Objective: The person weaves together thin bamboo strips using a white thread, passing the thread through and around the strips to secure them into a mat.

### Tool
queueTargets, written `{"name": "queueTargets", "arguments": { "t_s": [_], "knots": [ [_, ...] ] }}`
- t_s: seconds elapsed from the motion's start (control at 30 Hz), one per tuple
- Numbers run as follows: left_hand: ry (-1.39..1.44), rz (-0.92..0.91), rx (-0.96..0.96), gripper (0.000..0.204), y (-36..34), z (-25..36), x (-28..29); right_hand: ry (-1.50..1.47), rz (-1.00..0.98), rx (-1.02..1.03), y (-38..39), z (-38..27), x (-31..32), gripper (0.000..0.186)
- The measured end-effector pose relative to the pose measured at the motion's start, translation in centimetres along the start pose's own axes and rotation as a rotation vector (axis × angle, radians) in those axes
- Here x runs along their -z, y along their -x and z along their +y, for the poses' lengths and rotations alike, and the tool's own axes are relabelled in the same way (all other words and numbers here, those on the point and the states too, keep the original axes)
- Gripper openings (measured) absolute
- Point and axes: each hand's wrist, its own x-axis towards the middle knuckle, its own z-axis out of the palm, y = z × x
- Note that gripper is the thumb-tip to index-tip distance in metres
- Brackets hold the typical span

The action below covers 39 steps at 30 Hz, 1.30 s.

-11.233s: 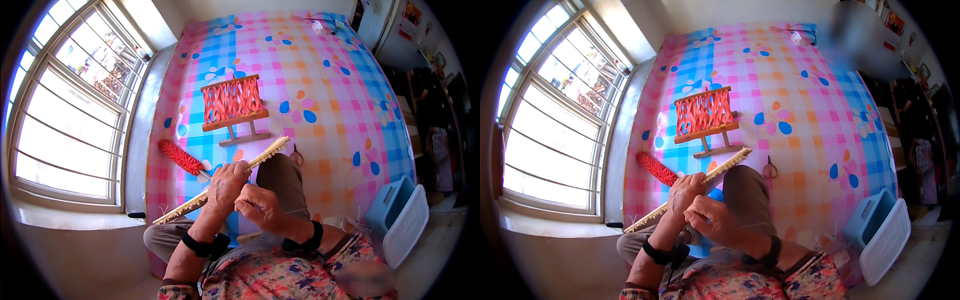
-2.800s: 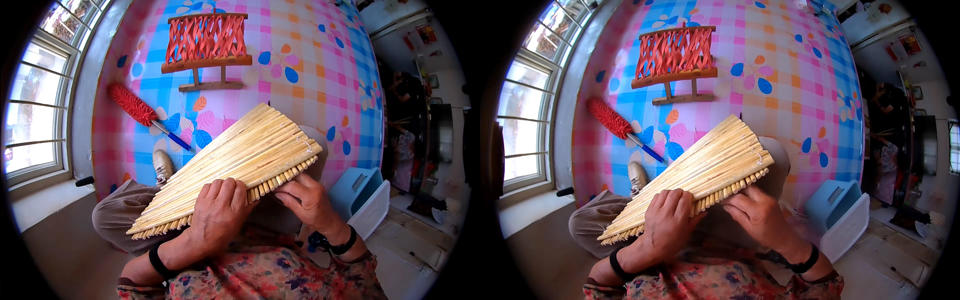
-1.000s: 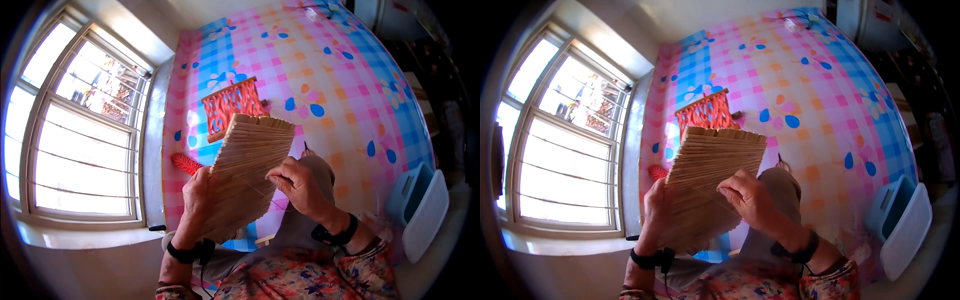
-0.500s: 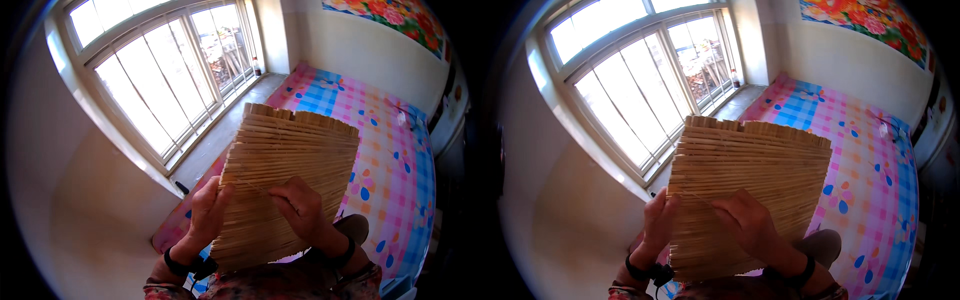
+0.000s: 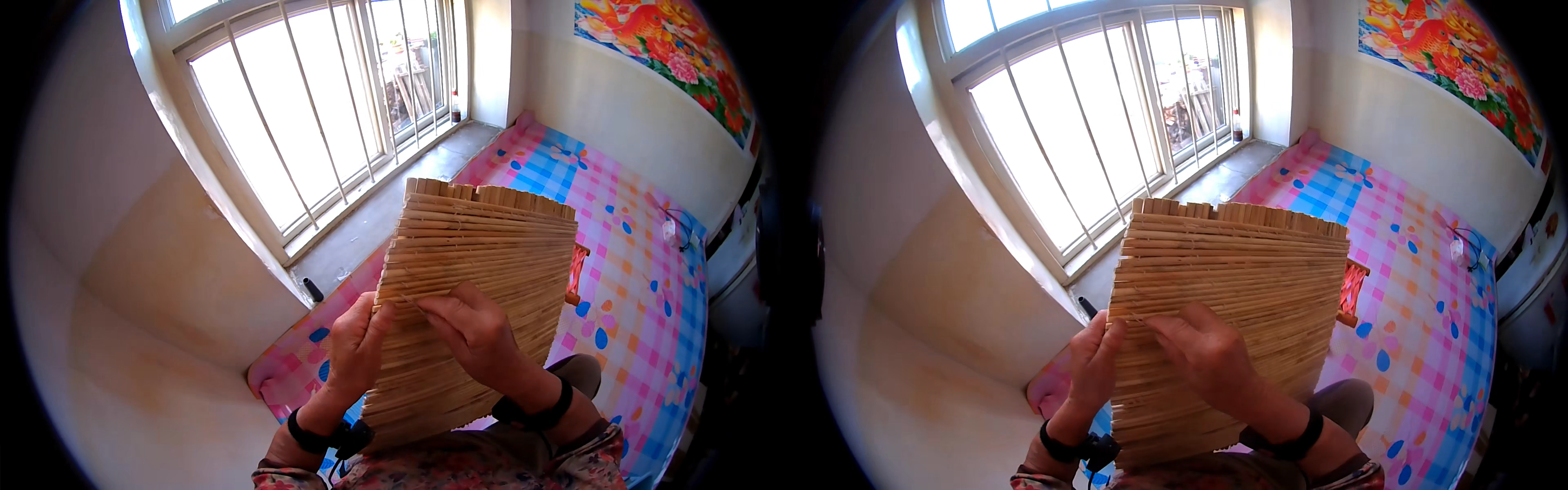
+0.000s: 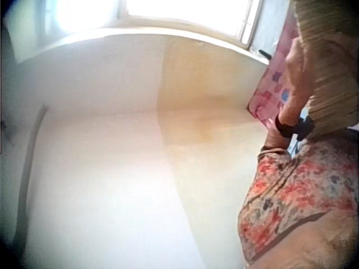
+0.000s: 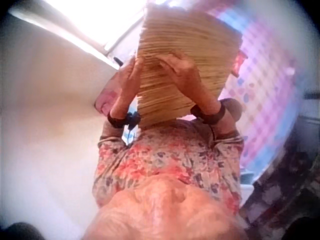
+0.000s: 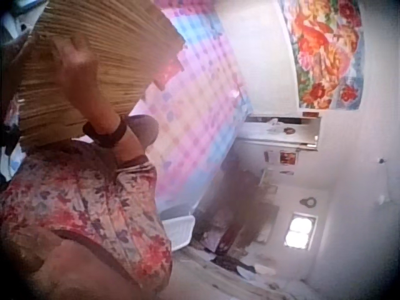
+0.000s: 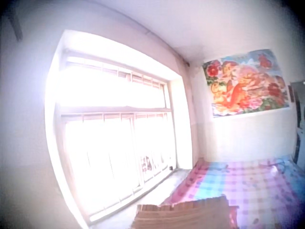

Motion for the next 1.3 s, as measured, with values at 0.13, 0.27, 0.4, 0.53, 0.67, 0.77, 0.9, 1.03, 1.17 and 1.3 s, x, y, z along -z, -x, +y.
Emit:
{"name": "queueTargets", "arguments": {
  "t_s": [0.13,0.27,0.4,0.53,0.67,0.77,0.9,1.03,1.17,1.3],
  "knots": [
    [-0.054,-0.009,-0.015,0.026,-0.2,0.2,-0.1,0.083,-0.083,-0.007,-0.1,0.2,0.3,0.024],
    [-0.030,0.004,-0.036,0.025,-0.2,0.1,-0.3,0.113,-0.144,-0.019,-0.2,0.5,0.4,0.024],
    [-0.053,0.000,-0.023,0.024,-0.1,0.4,-0.3,0.086,-0.141,-0.010,-0.3,0.5,0.6,0.025],
    [-0.019,-0.004,-0.025,0.024,0.0,0.5,-0.7,0.067,-0.177,-0.044,-0.2,0.3,1.1,0.026],
    [0.001,-0.024,-0.033,0.024,-0.1,0.5,-0.9,0.028,-0.182,-0.070,-0.1,0.2,1.6,0.027],
    [-0.012,-0.030,-0.042,0.025,0.0,0.9,-1.0,-0.005,-0.189,-0.089,-0.2,-0.1,2.0,0.027],
    [-0.019,-0.040,-0.043,0.024,0.0,1.0,-1.3,-0.049,-0.186,-0.100,-0.1,0.0,2.6,0.027],
    [-0.048,-0.040,-0.059,0.024,0.0,1.1,-1.5,-0.044,-0.205,-0.091,-0.1,0.1,3.1,0.026],
    [-0.079,-0.045,-0.054,0.023,0.0,1.3,-1.6,-0.071,-0.207,-0.097,-0.1,-0.1,3.4,0.025],
    [-0.084,-0.059,-0.052,0.023,0.0,1.6,-1.7,-0.093,-0.235,-0.133,-0.1,-0.1,3.8,0.025]
  ]
}}
